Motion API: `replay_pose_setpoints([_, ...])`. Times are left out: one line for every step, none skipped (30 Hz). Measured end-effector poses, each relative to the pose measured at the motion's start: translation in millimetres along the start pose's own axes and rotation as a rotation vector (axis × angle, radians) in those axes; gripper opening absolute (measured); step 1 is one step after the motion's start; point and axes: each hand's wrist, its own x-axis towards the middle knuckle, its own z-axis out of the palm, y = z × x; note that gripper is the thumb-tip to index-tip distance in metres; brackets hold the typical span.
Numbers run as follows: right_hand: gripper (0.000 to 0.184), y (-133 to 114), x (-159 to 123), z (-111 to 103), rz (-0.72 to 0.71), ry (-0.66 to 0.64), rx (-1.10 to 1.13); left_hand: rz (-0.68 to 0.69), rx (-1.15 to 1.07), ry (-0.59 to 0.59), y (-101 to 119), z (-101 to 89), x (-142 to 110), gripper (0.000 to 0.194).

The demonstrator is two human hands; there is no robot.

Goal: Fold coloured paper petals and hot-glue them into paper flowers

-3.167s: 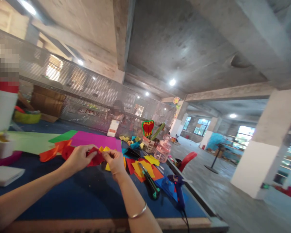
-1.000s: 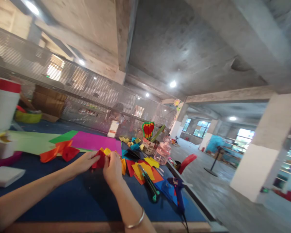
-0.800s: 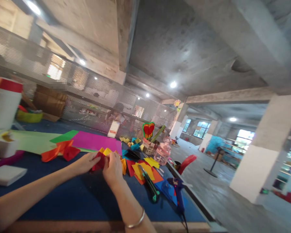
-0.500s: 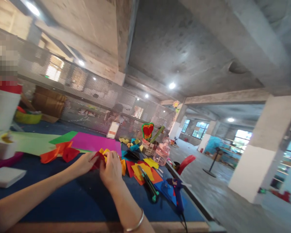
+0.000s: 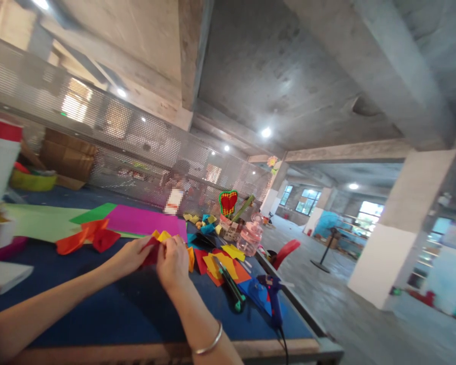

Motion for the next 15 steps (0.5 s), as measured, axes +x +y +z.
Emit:
replay_pose_setpoints([0.018,1,1,0,0.041,0.006,0.055,0.008,0.017,0.014,-1,1.2,1,0.022])
replay_pose_setpoints([0.018,3,2,1,0.079,0.003,0.112,0.017,0.035,0.032,-3,2.5,2,0.021])
replay_pose_setpoints([0.018,5,3,1,0.115,-0.008,0.172,0.021,0.055,0.048,-4,3.7,3,0.02])
replay_pose_setpoints([0.017,6,4,1,0.147,-0.027,0.231,0.021,0.071,0.054,-5,4.5,4,0.02])
replay_pose_setpoints([0.017,7,6,0,0.174,-0.051,0.287,0.013,0.084,0.052,-6,4.7,5,0.02])
replay_pose_setpoints([0.017,8,7,-2,0.196,-0.076,0.338,0.003,0.094,0.041,-6,4.3,5,0.02])
replay_pose_setpoints([0.017,7,8,-5,0.217,-0.092,0.382,-0.003,0.101,0.027,-5,3.3,5,0.021])
replay_pose_setpoints([0.019,6,7,-10,0.241,-0.093,0.415,-0.009,0.104,0.014,-4,1.9,5,0.021])
replay_pose_setpoints([0.021,4,6,-17,0.269,-0.077,0.435,-0.015,0.104,0.001,-3,0.4,5,0.022])
replay_pose_setpoints([0.025,3,2,-25,0.298,-0.051,0.443,-0.023,0.1,-0.012,-3,-1.1,4,0.022])
replay_pose_setpoints([0.03,1,-4,-34,0.32,-0.023,0.44,-0.031,0.091,-0.023,-2,-2.2,4,0.023])
replay_pose_setpoints([0.034,0,-13,-44,0.331,0.0,0.426,-0.042,0.078,-0.041,-2,-2.9,3,0.024])
replay_pose_setpoints([0.038,0,-23,-54,0.33,0.016,0.405,-0.06,0.063,-0.05,-3,-3.0,3,0.026])
replay_pose_setpoints([0.039,1,-36,-65,0.319,0.025,0.377,-0.071,0.044,-0.056,-4,-2.5,4,0.026])
replay_pose_setpoints([0.038,4,-49,-76,0.31,0.032,0.339,-0.099,0.025,-0.043,-6,-1.6,4,0.025])
